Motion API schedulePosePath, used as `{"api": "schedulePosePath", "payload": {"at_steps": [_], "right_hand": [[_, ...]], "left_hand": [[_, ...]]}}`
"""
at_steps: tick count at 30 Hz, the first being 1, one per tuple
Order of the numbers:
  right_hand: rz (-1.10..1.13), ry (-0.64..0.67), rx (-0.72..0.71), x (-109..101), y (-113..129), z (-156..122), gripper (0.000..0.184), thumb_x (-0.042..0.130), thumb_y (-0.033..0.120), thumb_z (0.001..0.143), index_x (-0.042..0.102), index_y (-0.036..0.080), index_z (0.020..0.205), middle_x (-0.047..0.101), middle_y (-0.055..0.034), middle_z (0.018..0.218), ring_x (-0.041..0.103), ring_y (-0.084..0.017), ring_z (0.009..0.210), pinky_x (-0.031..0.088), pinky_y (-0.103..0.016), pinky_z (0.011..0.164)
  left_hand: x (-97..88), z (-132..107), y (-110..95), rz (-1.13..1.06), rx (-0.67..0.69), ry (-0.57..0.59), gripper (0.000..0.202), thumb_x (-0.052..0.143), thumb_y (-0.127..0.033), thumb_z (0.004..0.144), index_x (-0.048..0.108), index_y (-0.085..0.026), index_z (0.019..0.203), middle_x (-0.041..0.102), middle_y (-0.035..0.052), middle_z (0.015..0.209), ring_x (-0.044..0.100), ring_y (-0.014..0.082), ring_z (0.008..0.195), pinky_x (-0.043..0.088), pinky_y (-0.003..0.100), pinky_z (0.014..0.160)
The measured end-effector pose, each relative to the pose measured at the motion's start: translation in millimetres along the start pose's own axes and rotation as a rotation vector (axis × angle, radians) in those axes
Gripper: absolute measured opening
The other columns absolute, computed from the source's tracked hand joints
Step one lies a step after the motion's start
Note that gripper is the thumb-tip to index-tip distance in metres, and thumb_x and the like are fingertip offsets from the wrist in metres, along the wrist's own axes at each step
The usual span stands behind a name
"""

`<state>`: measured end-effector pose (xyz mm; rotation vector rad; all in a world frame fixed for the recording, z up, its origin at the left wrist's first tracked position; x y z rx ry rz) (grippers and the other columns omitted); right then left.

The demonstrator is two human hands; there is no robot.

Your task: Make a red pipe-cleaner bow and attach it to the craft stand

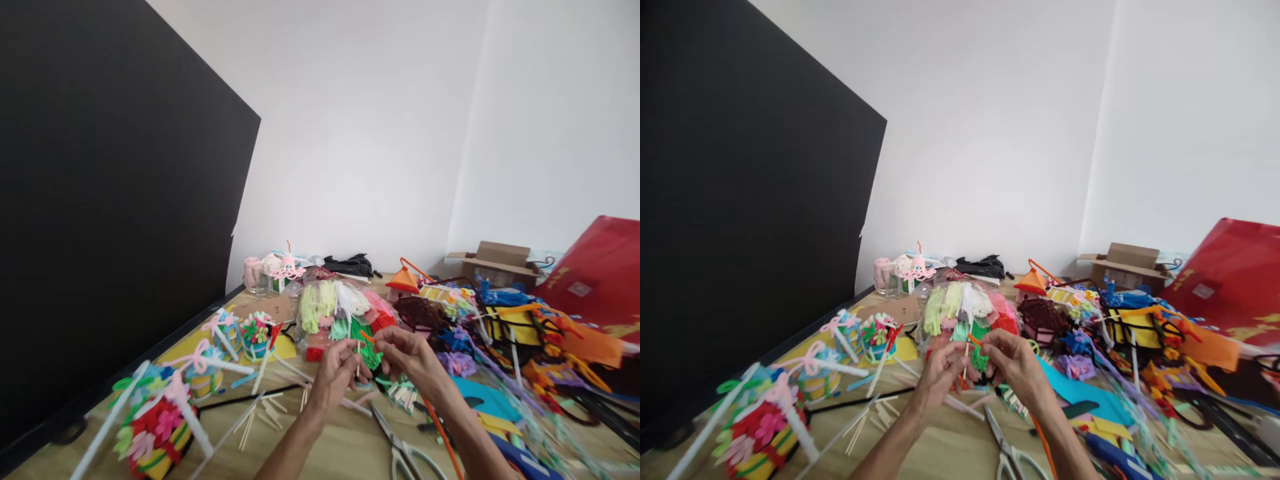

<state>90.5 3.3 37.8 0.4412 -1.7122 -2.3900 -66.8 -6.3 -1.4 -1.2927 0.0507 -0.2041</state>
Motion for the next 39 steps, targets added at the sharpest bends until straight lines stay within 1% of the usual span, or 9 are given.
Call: {"api": "schedulePosePath", "payload": {"at_steps": [4,6,10,15,20,25,32,36,39], "right_hand": [[-0.052,-0.030,-0.033,-8.7,-3.0,2.7,0.032,0.063,0.048,0.075,0.058,0.017,0.071,0.044,0.0081,0.047,0.033,-0.006,0.036,0.027,-0.018,0.035],[-0.066,-0.023,-0.058,-9.7,-4.0,4.4,0.034,0.063,0.048,0.075,0.057,0.016,0.067,0.047,0.0066,0.049,0.036,-0.007,0.039,0.028,-0.019,0.038],[-0.122,-0.022,-0.099,-7.6,-6.4,6.9,0.038,0.057,0.052,0.080,0.057,0.015,0.067,0.054,0.0013,0.060,0.047,-0.012,0.056,0.035,-0.023,0.053],[-0.194,-0.042,-0.093,-1.0,-7.7,6.2,0.040,0.052,0.053,0.083,0.051,0.017,0.066,0.048,0.0029,0.059,0.042,-0.012,0.055,0.032,-0.023,0.051],[-0.214,-0.029,-0.099,6.0,-11.0,6.1,0.042,0.049,0.056,0.083,0.050,0.018,0.066,0.046,0.0030,0.059,0.038,-0.011,0.054,0.029,-0.023,0.049],[-0.182,-0.035,-0.079,8.7,-9.0,3.3,0.041,0.050,0.056,0.083,0.049,0.018,0.067,0.038,0.0051,0.057,0.030,-0.009,0.049,0.022,-0.022,0.044],[-0.119,-0.018,-0.086,13.0,-6.9,1.7,0.037,0.051,0.052,0.084,0.051,0.018,0.071,0.037,0.0075,0.052,0.028,-0.007,0.043,0.024,-0.019,0.039],[-0.079,0.028,-0.053,14.4,-8.2,1.8,0.033,0.055,0.052,0.082,0.057,0.018,0.085,0.045,0.0065,0.053,0.034,-0.006,0.039,0.028,-0.018,0.036],[-0.026,0.032,-0.062,13.5,-3.2,1.0,0.033,0.059,0.050,0.080,0.060,0.018,0.087,0.051,0.0042,0.058,0.036,-0.006,0.041,0.031,-0.017,0.037]], "left_hand": [[14.7,14.7,-12.7,-0.121,-0.019,-0.017,0.033,0.067,-0.042,0.067,0.062,-0.013,0.081,0.065,0.0039,0.066,0.057,0.0117,0.050,0.038,0.018,0.041],[19.2,18.4,-12.9,-0.163,-0.024,-0.035,0.032,0.070,-0.041,0.065,0.065,-0.012,0.077,0.064,0.0033,0.065,0.055,0.0103,0.049,0.039,0.018,0.042],[22.6,19.1,-10.3,-0.191,-0.026,-0.053,0.036,0.071,-0.044,0.063,0.069,-0.012,0.081,0.061,0.0012,0.059,0.051,0.0100,0.047,0.039,0.019,0.042],[20.1,15.3,-8.4,-0.161,-0.026,-0.129,0.039,0.068,-0.053,0.065,0.066,-0.014,0.068,0.060,0.0004,0.056,0.053,0.0115,0.047,0.040,0.020,0.043],[15.8,14.9,-5.2,-0.150,-0.010,-0.188,0.045,0.066,-0.059,0.065,0.065,-0.014,0.069,0.059,0.0001,0.055,0.053,0.0118,0.046,0.038,0.020,0.040],[12.7,15.4,-5.5,-0.179,-0.035,-0.189,0.048,0.065,-0.061,0.062,0.063,-0.014,0.064,0.059,0.0005,0.055,0.052,0.0115,0.045,0.037,0.020,0.039],[11.5,11.1,-8.5,-0.326,-0.063,-0.196,0.039,0.071,-0.053,0.062,0.059,-0.015,0.065,0.056,-0.0024,0.052,0.046,0.0069,0.040,0.031,0.017,0.037],[12.1,9.7,-9.0,-0.390,-0.061,-0.150,0.036,0.074,-0.047,0.062,0.059,-0.015,0.065,0.054,-0.0031,0.051,0.043,0.0053,0.039,0.029,0.016,0.037],[13.3,8.7,-10.6,-0.418,-0.053,-0.113,0.035,0.074,-0.046,0.063,0.060,-0.014,0.063,0.055,-0.0024,0.050,0.040,0.0044,0.038,0.027,0.016,0.037]]}}
Point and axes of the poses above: each hand's wrist, its own z-axis towards the middle knuckle, its own x-axis out of the palm, y = z × x, the point moved 1 cm from there along z, towards the middle knuckle
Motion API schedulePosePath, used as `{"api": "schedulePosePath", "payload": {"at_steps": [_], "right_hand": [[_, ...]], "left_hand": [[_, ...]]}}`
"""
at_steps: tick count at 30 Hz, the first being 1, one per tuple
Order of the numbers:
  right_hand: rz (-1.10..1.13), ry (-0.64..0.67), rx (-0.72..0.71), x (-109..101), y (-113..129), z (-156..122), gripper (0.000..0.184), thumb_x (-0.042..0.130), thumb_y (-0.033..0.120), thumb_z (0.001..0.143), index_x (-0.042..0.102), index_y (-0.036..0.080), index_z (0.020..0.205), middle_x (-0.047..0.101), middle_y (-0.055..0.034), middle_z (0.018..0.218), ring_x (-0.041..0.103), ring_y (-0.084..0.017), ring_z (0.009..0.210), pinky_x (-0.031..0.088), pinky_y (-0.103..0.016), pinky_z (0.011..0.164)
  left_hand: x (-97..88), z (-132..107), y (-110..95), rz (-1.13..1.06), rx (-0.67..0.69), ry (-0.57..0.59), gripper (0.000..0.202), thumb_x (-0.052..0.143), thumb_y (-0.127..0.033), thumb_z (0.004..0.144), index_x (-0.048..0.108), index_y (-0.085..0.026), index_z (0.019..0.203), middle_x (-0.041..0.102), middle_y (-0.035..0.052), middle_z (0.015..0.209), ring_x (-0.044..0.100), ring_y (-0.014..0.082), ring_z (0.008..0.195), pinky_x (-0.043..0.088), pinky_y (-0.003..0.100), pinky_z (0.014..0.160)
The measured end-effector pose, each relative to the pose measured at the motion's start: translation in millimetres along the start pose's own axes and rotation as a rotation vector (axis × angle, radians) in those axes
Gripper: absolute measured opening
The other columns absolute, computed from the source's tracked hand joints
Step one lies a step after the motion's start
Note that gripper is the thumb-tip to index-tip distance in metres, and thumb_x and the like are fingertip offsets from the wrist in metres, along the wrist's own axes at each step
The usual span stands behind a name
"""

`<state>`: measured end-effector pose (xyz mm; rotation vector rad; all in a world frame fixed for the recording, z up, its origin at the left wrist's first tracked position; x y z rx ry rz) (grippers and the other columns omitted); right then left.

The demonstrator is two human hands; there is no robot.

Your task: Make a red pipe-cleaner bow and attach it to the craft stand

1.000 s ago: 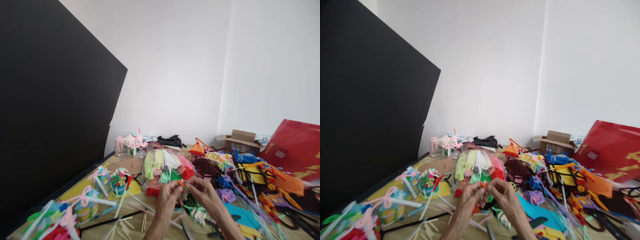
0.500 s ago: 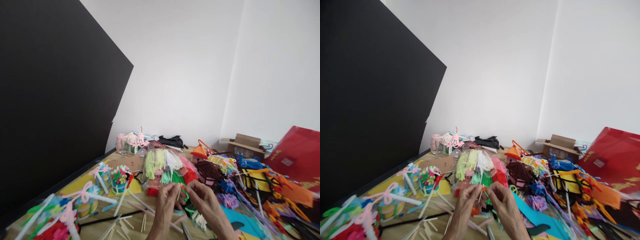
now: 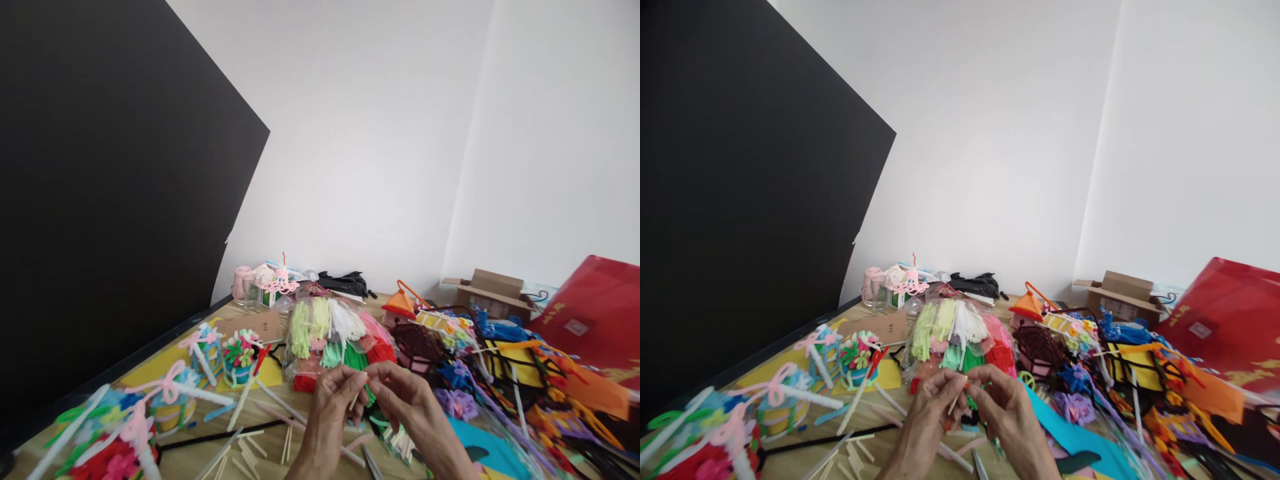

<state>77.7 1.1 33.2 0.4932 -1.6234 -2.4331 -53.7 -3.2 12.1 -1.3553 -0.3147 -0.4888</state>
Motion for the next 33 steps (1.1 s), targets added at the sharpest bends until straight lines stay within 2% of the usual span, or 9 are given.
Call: {"api": "schedulePosePath", "payload": {"at_steps": [6,12,16,22,28,33], "right_hand": [[0.035,-0.012,-0.027,-3.0,18.3,-1.7,0.031,0.063,0.049,0.077,0.065,0.018,0.083,0.057,0.0015,0.057,0.040,-0.008,0.044,0.030,-0.018,0.039],[0.033,-0.033,-0.068,-5.4,28.1,-3.6,0.024,0.065,0.043,0.078,0.066,0.018,0.078,0.055,0.0027,0.056,0.038,-0.008,0.044,0.030,-0.019,0.042],[0.104,0.010,-0.084,-7.0,28.1,-4.3,0.019,0.064,0.038,0.081,0.066,0.018,0.079,0.059,0.0026,0.061,0.045,-0.009,0.049,0.035,-0.019,0.046],[0.118,-0.015,-0.108,-10.2,22.9,-6.2,0.018,0.067,0.035,0.078,0.064,0.017,0.078,0.061,0.0015,0.066,0.054,-0.011,0.056,0.042,-0.021,0.052],[0.218,0.081,-0.053,-14.0,12.2,-9.0,0.021,0.064,0.038,0.080,0.060,0.017,0.083,0.064,-0.0018,0.066,0.061,-0.018,0.062,0.048,-0.030,0.059],[0.123,0.092,-0.059,-21.8,12.5,-14.1,0.018,0.065,0.033,0.081,0.060,0.015,0.080,0.062,-0.0019,0.070,0.056,-0.015,0.066,0.043,-0.026,0.060]], "left_hand": [[5.4,-2.5,-2.1,-0.050,-0.016,0.070,0.030,0.071,-0.042,0.069,0.061,-0.014,0.064,0.055,-0.0026,0.051,0.041,0.0040,0.040,0.027,0.016,0.038],[17.2,-2.9,-4.0,-0.177,-0.133,0.019,0.035,0.077,-0.043,0.061,0.055,-0.016,0.062,0.051,-0.0054,0.047,0.040,0.0038,0.037,0.025,0.016,0.037],[22.8,-4.0,-4.5,-0.210,-0.199,-0.035,0.038,0.080,-0.041,0.057,0.053,-0.015,0.063,0.053,-0.0047,0.048,0.039,0.0029,0.037,0.022,0.015,0.037],[31.2,-9.4,-6.2,-0.241,-0.202,-0.089,0.039,0.081,-0.039,0.056,0.051,-0.015,0.066,0.050,-0.0064,0.049,0.038,0.0026,0.039,0.020,0.015,0.038],[31.3,-14.7,-3.0,-0.366,-0.286,-0.077,0.036,0.080,-0.027,0.059,0.047,-0.016,0.069,0.042,-0.0091,0.049,0.038,0.0029,0.042,0.023,0.015,0.040],[28.8,-22.4,-0.1,-0.482,-0.393,-0.003,0.032,0.077,-0.019,0.064,0.047,-0.016,0.073,0.039,-0.0091,0.049,0.037,0.0034,0.042,0.021,0.014,0.040]]}}
Point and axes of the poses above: each hand's wrist, its own z-axis towards the middle knuckle, its own x-axis out of the palm, y = z × x, the point moved 1 cm from there along z, towards the middle knuckle
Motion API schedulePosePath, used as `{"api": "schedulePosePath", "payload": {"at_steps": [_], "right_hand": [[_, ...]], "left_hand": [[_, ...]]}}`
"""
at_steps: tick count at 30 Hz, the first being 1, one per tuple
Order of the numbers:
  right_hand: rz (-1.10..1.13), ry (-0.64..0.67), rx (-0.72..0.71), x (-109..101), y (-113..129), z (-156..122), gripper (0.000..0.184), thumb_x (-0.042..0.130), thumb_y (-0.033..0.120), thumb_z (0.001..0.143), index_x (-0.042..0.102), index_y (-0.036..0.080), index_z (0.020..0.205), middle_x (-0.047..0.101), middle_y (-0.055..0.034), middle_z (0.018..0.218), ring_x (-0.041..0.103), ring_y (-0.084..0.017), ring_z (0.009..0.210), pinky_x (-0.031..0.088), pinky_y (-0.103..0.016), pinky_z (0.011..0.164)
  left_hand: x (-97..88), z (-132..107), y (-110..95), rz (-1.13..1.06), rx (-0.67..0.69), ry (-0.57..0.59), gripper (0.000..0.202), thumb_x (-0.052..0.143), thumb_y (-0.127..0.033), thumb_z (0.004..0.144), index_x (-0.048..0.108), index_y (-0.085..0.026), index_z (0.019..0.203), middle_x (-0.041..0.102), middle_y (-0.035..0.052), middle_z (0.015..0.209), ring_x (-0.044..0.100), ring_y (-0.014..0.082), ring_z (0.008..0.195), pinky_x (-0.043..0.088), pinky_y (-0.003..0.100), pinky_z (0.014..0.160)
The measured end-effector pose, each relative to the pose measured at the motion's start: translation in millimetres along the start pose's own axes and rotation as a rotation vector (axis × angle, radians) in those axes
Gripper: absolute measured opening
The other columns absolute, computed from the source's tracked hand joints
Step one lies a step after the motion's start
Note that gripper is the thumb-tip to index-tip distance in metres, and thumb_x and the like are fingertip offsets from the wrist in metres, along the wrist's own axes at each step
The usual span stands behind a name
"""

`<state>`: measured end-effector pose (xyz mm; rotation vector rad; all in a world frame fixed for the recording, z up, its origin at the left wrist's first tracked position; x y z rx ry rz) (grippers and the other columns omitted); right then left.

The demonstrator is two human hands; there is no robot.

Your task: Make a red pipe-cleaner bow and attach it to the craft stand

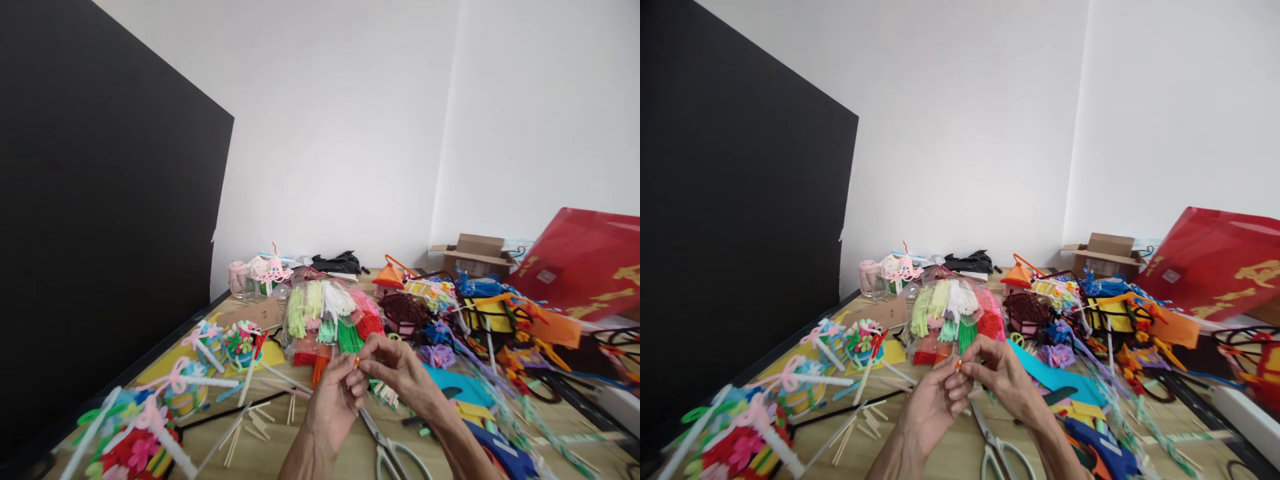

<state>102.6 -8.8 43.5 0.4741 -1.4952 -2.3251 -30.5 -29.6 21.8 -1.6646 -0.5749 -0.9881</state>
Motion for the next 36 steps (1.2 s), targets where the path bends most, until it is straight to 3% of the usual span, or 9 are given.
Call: {"api": "schedulePosePath", "payload": {"at_steps": [8,17,30,36], "right_hand": [[0.047,0.046,0.051,-9.1,6.7,-7.6,0.025,0.069,0.037,0.077,0.061,0.016,0.088,0.054,0.0021,0.069,0.045,-0.010,0.059,0.033,-0.021,0.051],[0.084,0.053,0.079,-11.9,12.0,-8.1,0.025,0.069,0.037,0.076,0.065,0.016,0.090,0.061,-0.0012,0.075,0.053,-0.014,0.066,0.039,-0.024,0.060],[-0.071,0.022,0.024,-8.0,13.3,-7.5,0.022,0.062,0.037,0.081,0.062,0.015,0.085,0.062,-0.0009,0.069,0.053,-0.013,0.060,0.040,-0.023,0.056],[-0.197,-0.039,-0.041,-3.1,13.2,-8.6,0.021,0.059,0.036,0.083,0.062,0.016,0.080,0.062,-0.0020,0.071,0.055,-0.016,0.066,0.042,-0.026,0.060]], "left_hand": [[9.9,-7.8,2.3,-0.042,-0.161,0.153,0.025,0.074,-0.016,0.067,0.051,-0.014,0.075,0.027,-0.0110,0.047,0.029,0.0026,0.040,0.021,0.014,0.040],[18.9,-9.9,1.6,-0.072,-0.198,0.199,0.024,0.073,-0.017,0.070,0.053,-0.010,0.082,0.020,-0.0120,0.048,0.023,0.0019,0.039,0.019,0.012,0.038],[19.1,-5.2,3.7,0.100,0.010,0.140,0.034,0.079,-0.028,0.063,0.050,-0.013,0.074,0.027,-0.0129,0.045,0.017,0.0005,0.037,0.015,0.012,0.034],[18.1,-6.8,5.2,0.153,0.106,0.030,0.040,0.079,-0.033,0.061,0.044,-0.018,0.075,0.030,-0.0132,0.047,0.022,0.0008,0.037,0.018,0.013,0.036]]}}
Point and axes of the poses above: each hand's wrist, its own z-axis towards the middle knuckle, its own x-axis out of the palm, y = z × x, the point moved 1 cm from there along z, towards the middle knuckle
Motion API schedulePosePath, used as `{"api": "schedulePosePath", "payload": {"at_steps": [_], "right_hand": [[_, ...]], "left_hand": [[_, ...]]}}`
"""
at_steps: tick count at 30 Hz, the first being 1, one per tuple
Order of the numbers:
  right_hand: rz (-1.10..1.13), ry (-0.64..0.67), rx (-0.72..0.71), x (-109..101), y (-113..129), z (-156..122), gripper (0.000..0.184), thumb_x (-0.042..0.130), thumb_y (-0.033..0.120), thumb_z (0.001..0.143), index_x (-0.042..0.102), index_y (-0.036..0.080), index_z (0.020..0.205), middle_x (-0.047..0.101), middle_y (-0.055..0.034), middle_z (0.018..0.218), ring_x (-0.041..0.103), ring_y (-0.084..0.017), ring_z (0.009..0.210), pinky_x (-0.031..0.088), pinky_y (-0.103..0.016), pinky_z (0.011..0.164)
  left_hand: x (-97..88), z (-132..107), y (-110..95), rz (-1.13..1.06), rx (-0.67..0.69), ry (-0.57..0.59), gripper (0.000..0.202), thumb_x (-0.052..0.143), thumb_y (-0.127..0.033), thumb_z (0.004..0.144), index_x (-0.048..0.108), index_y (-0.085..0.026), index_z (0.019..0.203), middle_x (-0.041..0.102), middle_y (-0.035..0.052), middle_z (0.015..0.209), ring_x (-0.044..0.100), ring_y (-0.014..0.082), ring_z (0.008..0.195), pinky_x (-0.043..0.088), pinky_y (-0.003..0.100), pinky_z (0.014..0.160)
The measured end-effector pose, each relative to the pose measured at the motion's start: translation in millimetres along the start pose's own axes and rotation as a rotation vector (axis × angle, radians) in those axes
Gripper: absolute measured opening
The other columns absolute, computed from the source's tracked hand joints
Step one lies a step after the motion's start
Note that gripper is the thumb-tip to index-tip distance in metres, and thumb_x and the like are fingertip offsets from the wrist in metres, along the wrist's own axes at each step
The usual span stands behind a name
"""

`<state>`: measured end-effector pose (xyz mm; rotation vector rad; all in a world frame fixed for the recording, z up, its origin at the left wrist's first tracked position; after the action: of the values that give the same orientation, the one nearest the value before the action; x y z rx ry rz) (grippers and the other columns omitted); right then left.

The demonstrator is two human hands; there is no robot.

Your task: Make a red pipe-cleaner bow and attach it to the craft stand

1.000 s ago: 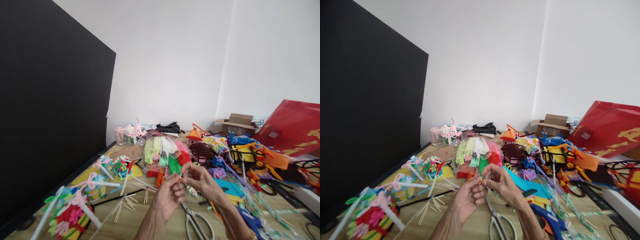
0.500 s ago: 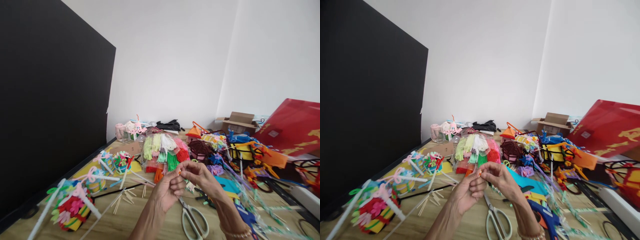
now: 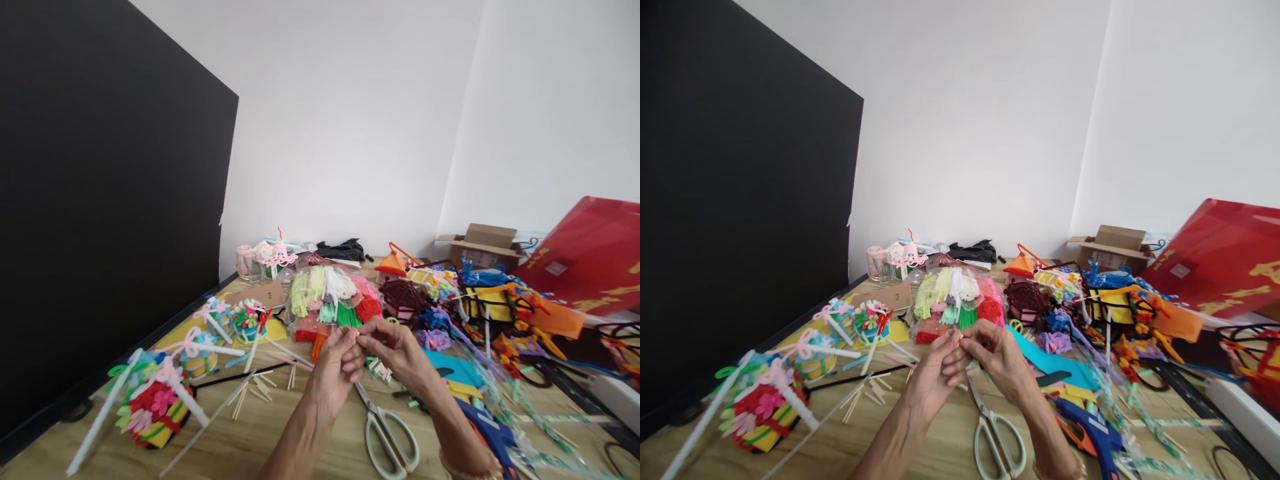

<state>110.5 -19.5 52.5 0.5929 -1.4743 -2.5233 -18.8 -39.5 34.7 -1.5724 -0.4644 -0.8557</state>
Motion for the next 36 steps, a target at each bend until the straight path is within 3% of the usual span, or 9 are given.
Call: {"api": "schedulePosePath", "payload": {"at_steps": [7,18,22,25,29,33,36], "right_hand": [[-0.169,-0.067,-0.070,7.8,7.5,-0.5,0.021,0.056,0.033,0.086,0.063,0.018,0.074,0.062,-0.0028,0.072,0.056,-0.018,0.069,0.041,-0.027,0.064],[-0.201,-0.078,-0.056,13.4,12.3,-2.9,0.027,0.046,0.036,0.091,0.051,0.019,0.071,0.052,0.0008,0.064,0.048,-0.015,0.060,0.036,-0.025,0.055],[-0.224,-0.045,-0.025,9.0,10.5,-2.4,0.028,0.047,0.037,0.090,0.051,0.019,0.069,0.051,0.0008,0.065,0.045,-0.015,0.061,0.035,-0.025,0.057],[-0.227,-0.011,0.006,6.0,8.4,-2.1,0.028,0.048,0.038,0.089,0.052,0.019,0.069,0.051,0.0007,0.065,0.044,-0.015,0.061,0.034,-0.026,0.057],[-0.224,0.010,0.046,5.0,4.5,-0.7,0.026,0.049,0.037,0.087,0.053,0.019,0.069,0.048,0.0014,0.064,0.041,-0.015,0.061,0.032,-0.025,0.055],[-0.221,-0.032,0.082,7.1,-1.7,1.6,0.025,0.051,0.036,0.084,0.052,0.018,0.066,0.045,0.0024,0.061,0.040,-0.014,0.059,0.031,-0.025,0.053],[-0.231,-0.084,0.100,8.6,-6.9,3.2,0.028,0.052,0.036,0.083,0.048,0.019,0.062,0.040,0.0034,0.060,0.036,-0.013,0.057,0.029,-0.025,0.052]], "left_hand": [[4.3,-4.1,-3.2,0.101,0.128,-0.114,0.042,0.076,-0.039,0.062,0.043,-0.021,0.080,0.030,-0.0137,0.047,0.024,0.0024,0.038,0.020,0.015,0.039],[-0.9,-6.5,0.1,0.132,0.205,-0.031,0.030,0.070,-0.037,0.071,0.049,-0.019,0.081,0.035,-0.0108,0.051,0.031,0.0043,0.044,0.030,0.017,0.047],[-9.6,-5.8,-6.7,0.359,0.260,0.005,0.023,0.067,-0.035,0.075,0.055,-0.017,0.081,0.050,-0.0056,0.055,0.045,0.0081,0.051,0.038,0.021,0.055],[-17.1,-1.9,-14.3,0.522,0.301,-0.017,0.021,0.072,-0.031,0.069,0.059,-0.014,0.073,0.059,-0.0005,0.060,0.051,0.0108,0.056,0.039,0.022,0.058],[-20.1,-0.2,-21.4,0.697,0.374,-0.064,0.015,0.074,-0.028,0.066,0.066,-0.015,0.068,0.063,0.0030,0.065,0.054,0.0152,0.061,0.040,0.024,0.060],[-13.7,-6.3,-21.4,0.855,0.590,-0.105,0.003,0.069,-0.021,0.071,0.071,-0.021,0.068,0.062,0.0055,0.072,0.052,0.0193,0.073,0.037,0.026,0.071],[-10.5,-9.8,-16.6,0.998,0.693,-0.102,0.010,0.064,-0.019,0.077,0.071,-0.024,0.073,0.060,0.0059,0.074,0.050,0.0207,0.078,0.033,0.028,0.078]]}}
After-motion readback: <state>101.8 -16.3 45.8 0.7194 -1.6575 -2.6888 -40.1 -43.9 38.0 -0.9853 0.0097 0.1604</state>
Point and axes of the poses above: each hand's wrist, its own z-axis towards the middle knuckle, its own x-axis out of the palm, y = z × x, the point moved 1 cm from there along z, towards the middle knuckle
